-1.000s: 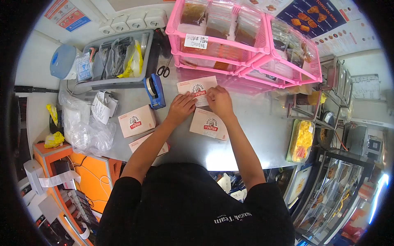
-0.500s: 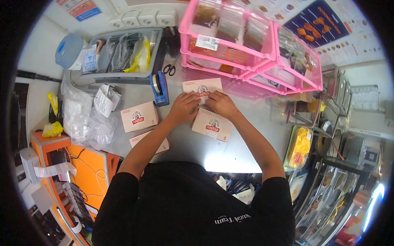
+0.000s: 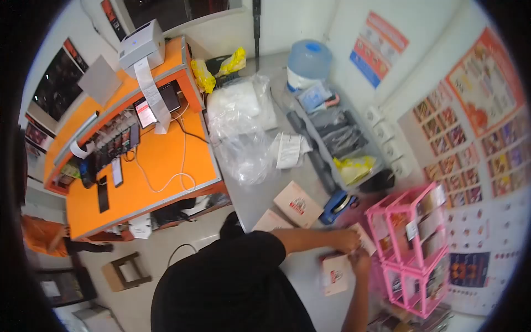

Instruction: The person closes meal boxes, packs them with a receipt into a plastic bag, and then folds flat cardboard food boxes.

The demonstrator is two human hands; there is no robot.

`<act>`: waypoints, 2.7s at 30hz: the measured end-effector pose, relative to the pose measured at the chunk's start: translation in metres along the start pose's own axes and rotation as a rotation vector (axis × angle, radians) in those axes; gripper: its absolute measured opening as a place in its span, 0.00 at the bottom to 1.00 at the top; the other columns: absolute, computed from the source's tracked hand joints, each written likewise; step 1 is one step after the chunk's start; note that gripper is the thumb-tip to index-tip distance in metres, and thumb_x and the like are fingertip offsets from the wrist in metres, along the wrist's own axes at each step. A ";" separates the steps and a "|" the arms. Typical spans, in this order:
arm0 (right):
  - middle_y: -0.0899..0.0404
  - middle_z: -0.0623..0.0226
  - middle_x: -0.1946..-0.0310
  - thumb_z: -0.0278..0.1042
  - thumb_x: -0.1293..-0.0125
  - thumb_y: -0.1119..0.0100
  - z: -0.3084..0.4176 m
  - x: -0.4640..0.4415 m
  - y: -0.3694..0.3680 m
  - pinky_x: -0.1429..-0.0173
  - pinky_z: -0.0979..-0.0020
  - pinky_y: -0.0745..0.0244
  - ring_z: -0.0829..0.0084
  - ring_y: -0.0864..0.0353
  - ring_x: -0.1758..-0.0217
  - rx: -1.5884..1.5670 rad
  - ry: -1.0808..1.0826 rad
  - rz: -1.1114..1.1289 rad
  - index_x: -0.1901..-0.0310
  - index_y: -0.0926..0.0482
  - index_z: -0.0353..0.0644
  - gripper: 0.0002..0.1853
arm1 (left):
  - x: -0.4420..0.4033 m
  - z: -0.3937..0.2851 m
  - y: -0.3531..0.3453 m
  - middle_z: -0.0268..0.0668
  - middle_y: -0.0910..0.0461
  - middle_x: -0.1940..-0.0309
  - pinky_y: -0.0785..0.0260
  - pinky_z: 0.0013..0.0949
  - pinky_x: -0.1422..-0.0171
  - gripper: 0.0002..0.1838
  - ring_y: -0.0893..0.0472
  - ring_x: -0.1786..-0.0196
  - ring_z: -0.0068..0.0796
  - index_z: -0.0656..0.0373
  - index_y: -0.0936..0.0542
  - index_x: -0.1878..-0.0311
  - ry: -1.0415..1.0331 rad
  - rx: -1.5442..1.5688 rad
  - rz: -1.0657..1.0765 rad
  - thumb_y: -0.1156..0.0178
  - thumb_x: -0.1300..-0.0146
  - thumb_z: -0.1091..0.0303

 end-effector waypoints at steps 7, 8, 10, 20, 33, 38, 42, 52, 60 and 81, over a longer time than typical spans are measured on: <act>0.13 0.51 0.63 0.35 0.53 0.18 0.000 -0.025 -0.002 0.54 0.51 0.18 0.50 0.12 0.60 0.420 -0.170 0.145 0.62 0.16 0.40 0.18 | 0.009 -0.001 -0.003 0.39 0.14 0.55 0.26 0.49 0.39 0.13 0.17 0.44 0.40 0.48 0.12 0.56 -0.022 -0.004 0.056 0.31 0.44 0.58; 0.13 0.51 0.63 0.35 0.53 0.17 0.005 -0.026 -0.003 0.54 0.52 0.18 0.50 0.12 0.60 0.467 -0.188 0.204 0.63 0.16 0.41 0.17 | 0.016 0.004 -0.004 0.38 0.14 0.55 0.27 0.48 0.39 0.14 0.18 0.44 0.40 0.47 0.12 0.56 0.021 0.037 0.022 0.30 0.45 0.58; 0.13 0.53 0.68 0.37 0.51 0.17 0.016 -0.031 0.009 0.59 0.56 0.17 0.53 0.12 0.66 0.536 -0.082 0.135 0.64 0.15 0.40 0.17 | 0.035 0.002 0.051 0.38 0.14 0.56 0.26 0.50 0.42 0.14 0.17 0.46 0.42 0.48 0.12 0.56 0.064 0.180 -0.119 0.28 0.47 0.58; 0.17 0.59 0.73 0.32 0.31 0.31 0.331 -0.125 0.000 0.60 0.64 0.25 0.65 0.18 0.70 0.049 0.086 -0.387 0.62 0.16 0.35 0.08 | 0.429 0.074 0.631 0.41 0.16 0.64 0.24 0.39 0.49 0.14 0.15 0.56 0.34 0.59 0.19 0.59 1.294 -0.441 -1.373 0.26 0.37 0.61; 0.16 0.63 0.61 0.30 0.38 0.25 0.831 -0.288 -0.255 0.54 0.64 0.19 0.60 0.16 0.58 -0.322 1.158 -0.149 0.54 0.13 0.42 0.11 | 0.567 0.083 0.731 0.32 0.13 0.64 0.31 0.23 0.71 0.13 0.23 0.73 0.15 0.65 0.17 0.44 1.051 0.124 -1.420 0.33 0.30 0.78; 0.16 0.67 0.59 0.31 0.39 0.27 0.878 -0.306 -0.300 0.51 0.63 0.20 0.60 0.17 0.55 -0.234 1.314 -0.215 0.55 0.13 0.43 0.11 | 0.564 0.071 0.736 0.36 0.11 0.61 0.29 0.22 0.72 0.12 0.18 0.70 0.16 0.66 0.17 0.43 1.000 0.211 -1.384 0.35 0.27 0.77; 0.16 0.66 0.58 0.31 0.39 0.27 0.878 -0.312 -0.307 0.51 0.63 0.20 0.60 0.17 0.55 -0.139 1.438 -0.235 0.55 0.13 0.42 0.11 | 0.565 0.067 0.742 0.37 0.11 0.56 0.25 0.21 0.68 0.12 0.15 0.67 0.18 0.66 0.16 0.43 1.040 0.144 -1.328 0.34 0.26 0.75; 0.18 0.68 0.61 0.24 0.28 0.33 0.813 -0.353 -0.294 0.55 0.74 0.26 0.76 0.20 0.58 -1.378 0.313 -0.255 0.54 0.16 0.39 0.04 | 0.580 0.052 0.733 0.39 0.11 0.55 0.23 0.24 0.61 0.18 0.13 0.65 0.24 0.65 0.18 0.40 1.199 -0.185 -1.405 0.29 0.30 0.69; 0.20 0.67 0.62 0.25 0.43 0.23 0.690 -0.165 -0.198 0.55 0.64 0.25 0.63 0.20 0.59 -0.230 0.895 -0.659 0.60 0.11 0.46 0.10 | 0.420 -0.016 0.623 0.31 0.21 0.69 0.42 0.21 0.77 0.10 0.30 0.79 0.11 0.58 0.21 0.57 1.138 1.043 -1.074 0.35 0.23 0.63; 0.22 0.76 0.71 0.35 0.25 0.32 0.368 0.083 -0.196 0.68 0.79 0.37 0.86 0.28 0.71 -1.047 -0.644 -0.639 0.52 0.17 0.41 0.08 | 0.258 -0.062 0.274 0.28 0.20 0.73 0.34 0.24 0.67 0.11 0.27 0.72 0.12 0.63 0.15 0.53 0.715 1.029 0.322 0.31 0.29 0.65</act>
Point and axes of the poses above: each hand's wrist, its own x-axis away from the middle knuckle, its own y-axis out of the back of the hand, z = x × y, the point moved 5 cm from there along -x, towards the middle knuckle
